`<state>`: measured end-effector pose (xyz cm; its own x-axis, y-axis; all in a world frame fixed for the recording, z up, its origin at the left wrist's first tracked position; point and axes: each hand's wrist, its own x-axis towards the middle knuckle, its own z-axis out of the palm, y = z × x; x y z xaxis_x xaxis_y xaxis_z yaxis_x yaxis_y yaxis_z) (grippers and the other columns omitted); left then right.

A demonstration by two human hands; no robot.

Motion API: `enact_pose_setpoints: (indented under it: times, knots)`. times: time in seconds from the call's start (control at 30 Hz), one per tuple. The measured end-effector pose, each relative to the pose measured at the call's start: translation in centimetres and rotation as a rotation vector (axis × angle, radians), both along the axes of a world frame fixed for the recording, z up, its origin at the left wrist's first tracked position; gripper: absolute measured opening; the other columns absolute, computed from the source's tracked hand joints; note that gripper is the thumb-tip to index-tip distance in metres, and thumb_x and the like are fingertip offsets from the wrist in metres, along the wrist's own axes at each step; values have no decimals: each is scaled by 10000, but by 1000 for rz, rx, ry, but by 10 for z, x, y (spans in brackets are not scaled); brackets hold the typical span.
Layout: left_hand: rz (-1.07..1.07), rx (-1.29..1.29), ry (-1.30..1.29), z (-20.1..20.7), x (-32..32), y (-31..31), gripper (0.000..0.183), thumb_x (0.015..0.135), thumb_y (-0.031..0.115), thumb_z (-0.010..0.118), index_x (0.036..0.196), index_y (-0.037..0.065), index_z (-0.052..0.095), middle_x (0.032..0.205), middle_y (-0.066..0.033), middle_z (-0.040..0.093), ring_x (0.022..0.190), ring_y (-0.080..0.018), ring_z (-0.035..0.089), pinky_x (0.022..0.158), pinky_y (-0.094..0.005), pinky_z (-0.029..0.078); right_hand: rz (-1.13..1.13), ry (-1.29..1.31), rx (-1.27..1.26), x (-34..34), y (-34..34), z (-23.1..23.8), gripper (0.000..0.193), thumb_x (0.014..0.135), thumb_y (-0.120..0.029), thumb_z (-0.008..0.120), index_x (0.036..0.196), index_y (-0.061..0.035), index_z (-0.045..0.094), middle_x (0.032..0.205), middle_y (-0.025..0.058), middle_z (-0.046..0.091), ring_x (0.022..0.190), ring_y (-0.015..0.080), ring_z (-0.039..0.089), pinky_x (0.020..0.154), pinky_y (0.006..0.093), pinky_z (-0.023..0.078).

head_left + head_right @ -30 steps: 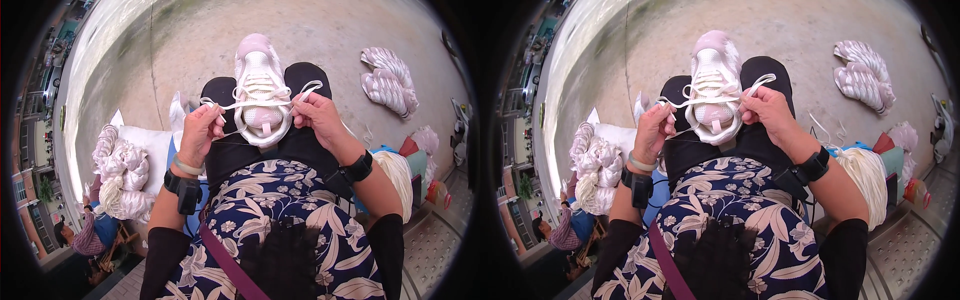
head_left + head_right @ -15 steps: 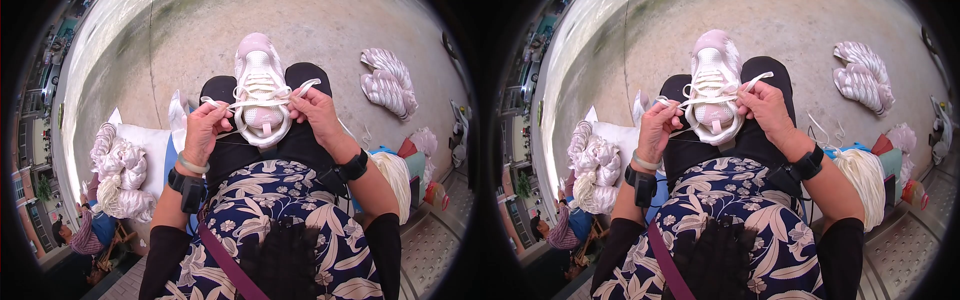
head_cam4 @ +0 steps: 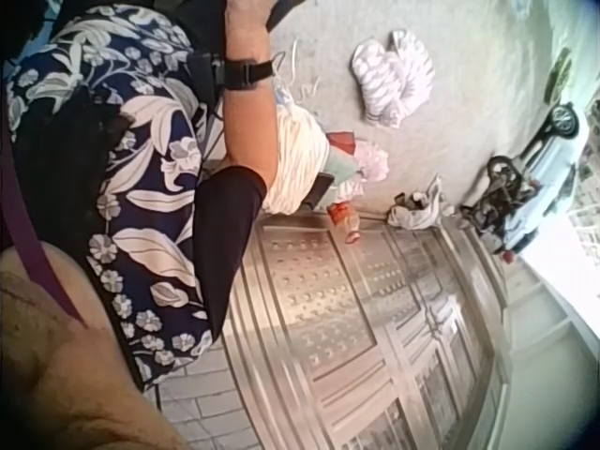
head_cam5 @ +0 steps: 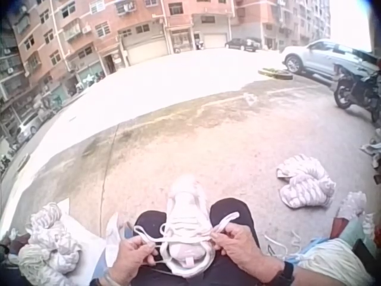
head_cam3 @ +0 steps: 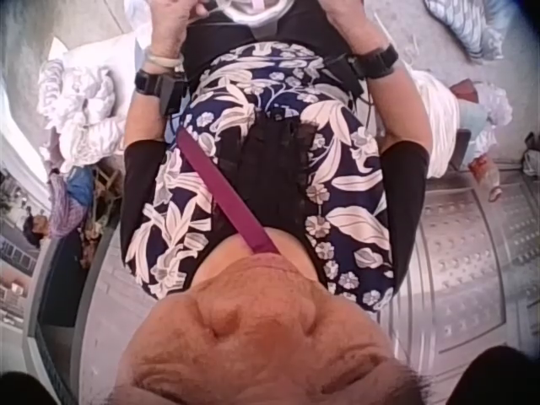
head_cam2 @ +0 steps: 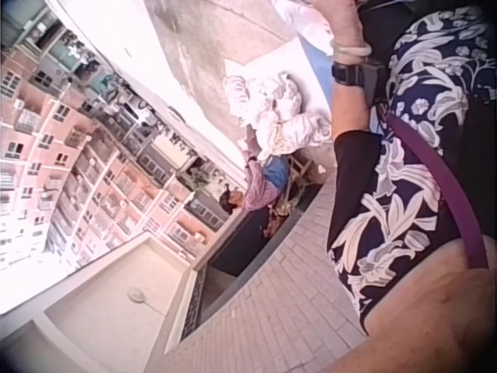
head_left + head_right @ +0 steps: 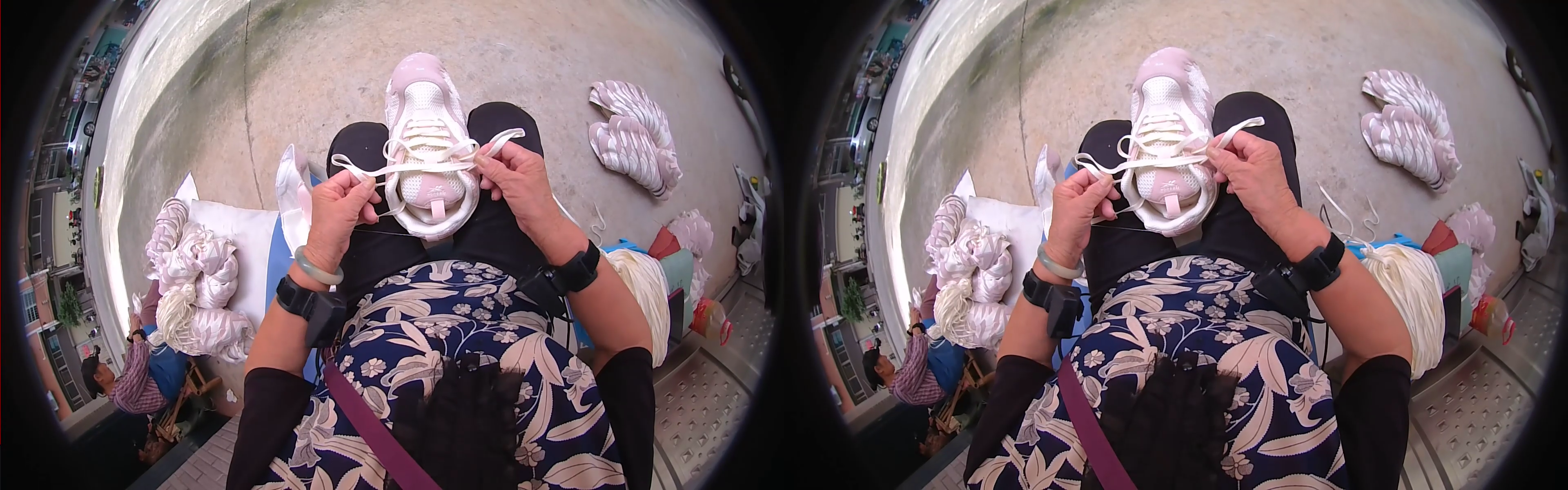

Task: Lacing a pair of pink and white sneakers.

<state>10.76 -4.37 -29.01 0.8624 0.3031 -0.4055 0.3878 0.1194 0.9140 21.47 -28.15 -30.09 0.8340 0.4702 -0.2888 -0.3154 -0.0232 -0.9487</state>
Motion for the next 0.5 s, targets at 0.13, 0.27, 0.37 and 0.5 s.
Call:
enact_pose_setpoints:
  times: [0.13,0.27,0.37,0.5]
  knots:
    - [-7,-18,-40,-3,0,-2,161,901,164,565,797,41,563,684,-28,595,495,-53,519,449,-180,424,6,-96,-36,-3,3,-1,127,891,-143,591,959,-39,616,740,-27,580,593,28,492,493,157,388]
    - [-9,-22,-57,-4,0,-3,166,905,169,560,797,43,557,683,-24,590,493,-49,509,449,-175,413,-13,-306,-105,-7,8,-12,118,875,-128,604,921,-20,621,727,3,581,606,54,517,513,199,405]
    - [0,-20,-103,-8,-3,1,166,907,186,567,828,40,572,715,-23,596,502,-43,496,481,-183,430,-9,-971,-325,-9,16,-4,123,812,-124,629,855,-9,626,707,134,613,575,238,573,547,329,460]
    - [31,36,-158,-6,1,-7,161,909,175,559,822,41,579,707,-12,586,504,-32,466,474,-169,393,-12,-870,-421,-11,17,-4,171,787,-170,662,752,-19,592,643,135,587,562,285,569,526,347,445]
